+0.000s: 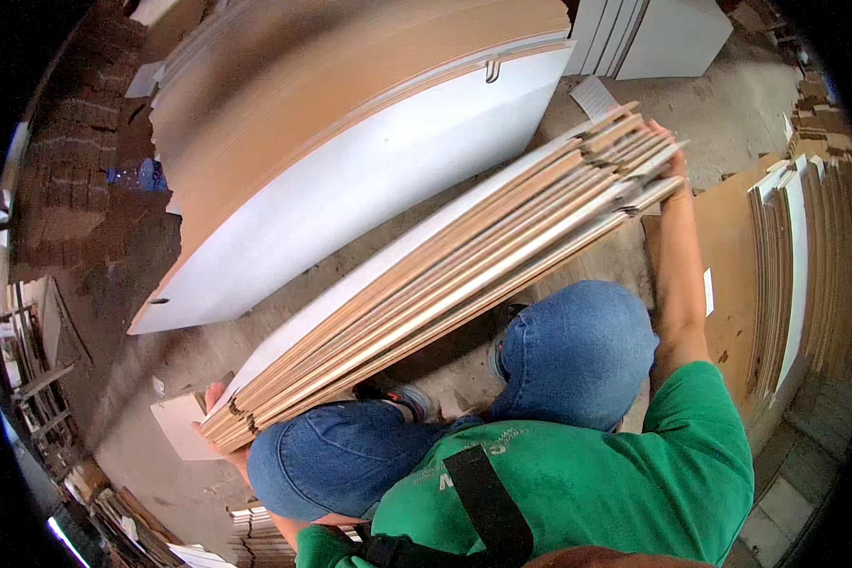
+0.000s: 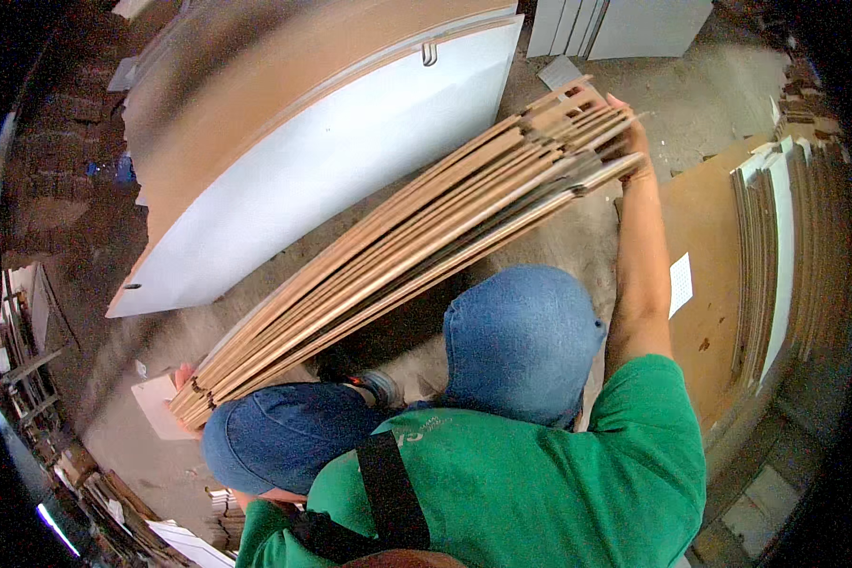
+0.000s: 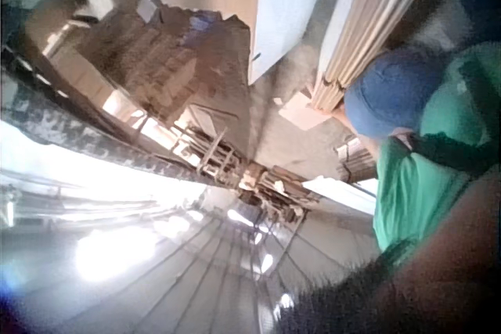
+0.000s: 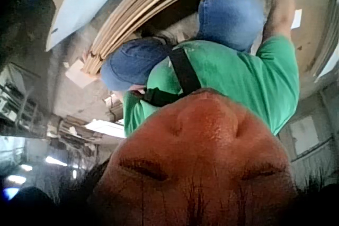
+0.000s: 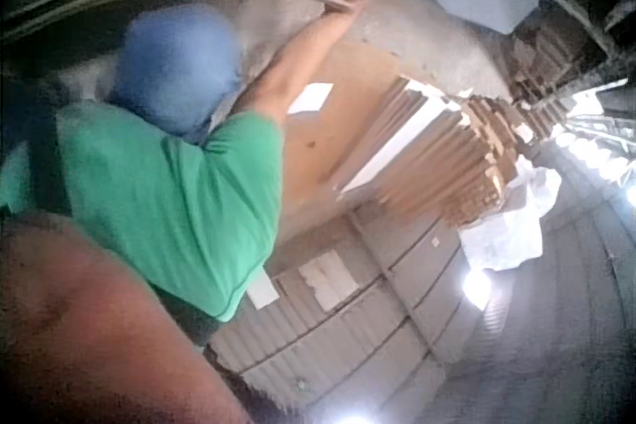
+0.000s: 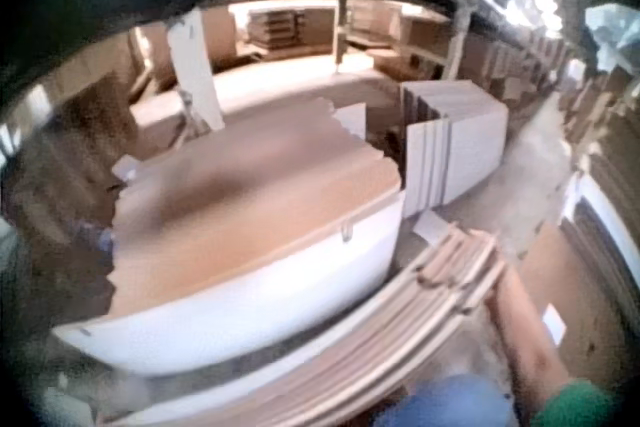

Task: The person handles white flat-pack furniture panels and wooden slats in a warehouse. They pick up panels, align them with wooden frames, and apply adhesive strips to the edges. The person repeatedly stacks and restacks the panels while working on the floor.

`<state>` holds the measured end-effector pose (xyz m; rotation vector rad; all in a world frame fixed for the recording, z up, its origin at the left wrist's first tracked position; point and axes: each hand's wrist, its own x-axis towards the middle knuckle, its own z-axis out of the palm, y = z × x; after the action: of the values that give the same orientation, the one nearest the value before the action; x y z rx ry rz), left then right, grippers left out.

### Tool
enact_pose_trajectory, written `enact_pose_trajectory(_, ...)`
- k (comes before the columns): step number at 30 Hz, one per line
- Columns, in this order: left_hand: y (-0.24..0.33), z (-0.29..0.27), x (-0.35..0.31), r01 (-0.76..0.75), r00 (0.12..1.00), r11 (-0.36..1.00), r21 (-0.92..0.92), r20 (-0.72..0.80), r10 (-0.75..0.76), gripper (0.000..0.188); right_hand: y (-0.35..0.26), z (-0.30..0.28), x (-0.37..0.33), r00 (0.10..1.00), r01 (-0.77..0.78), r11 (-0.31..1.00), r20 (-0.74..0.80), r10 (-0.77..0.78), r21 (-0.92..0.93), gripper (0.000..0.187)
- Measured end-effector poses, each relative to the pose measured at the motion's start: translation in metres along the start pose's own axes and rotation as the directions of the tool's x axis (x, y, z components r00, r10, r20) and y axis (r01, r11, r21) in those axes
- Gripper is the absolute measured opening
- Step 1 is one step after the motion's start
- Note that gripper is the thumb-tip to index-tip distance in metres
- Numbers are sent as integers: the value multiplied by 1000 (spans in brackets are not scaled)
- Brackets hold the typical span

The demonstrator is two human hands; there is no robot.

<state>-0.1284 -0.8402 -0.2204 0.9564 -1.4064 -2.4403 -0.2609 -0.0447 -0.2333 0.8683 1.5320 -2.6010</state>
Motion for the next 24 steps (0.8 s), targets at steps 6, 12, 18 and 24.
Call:
enact_pose_trajectory(6,-3,-26,4,-4,998,1000,-13,63,5,71,15,17,15,987,-94,995,125,98,-37,51)
enact_pose_trajectory(12,-6,-16,9,-27,967,995,-98,251,51,76,22,21,21,933,219,973,309,-187,-73,59)
enact_pose_trajectory(18,2,-2,-3,-98,956,994,-43,274,107,75,3,27,3,921,179,981,362,-142,-69,47)
enact_pose_trajectory(24,-10,-54,23,-162,976,968,194,174,129,69,18,36,-10,950,240,938,260,-174,-249,39)
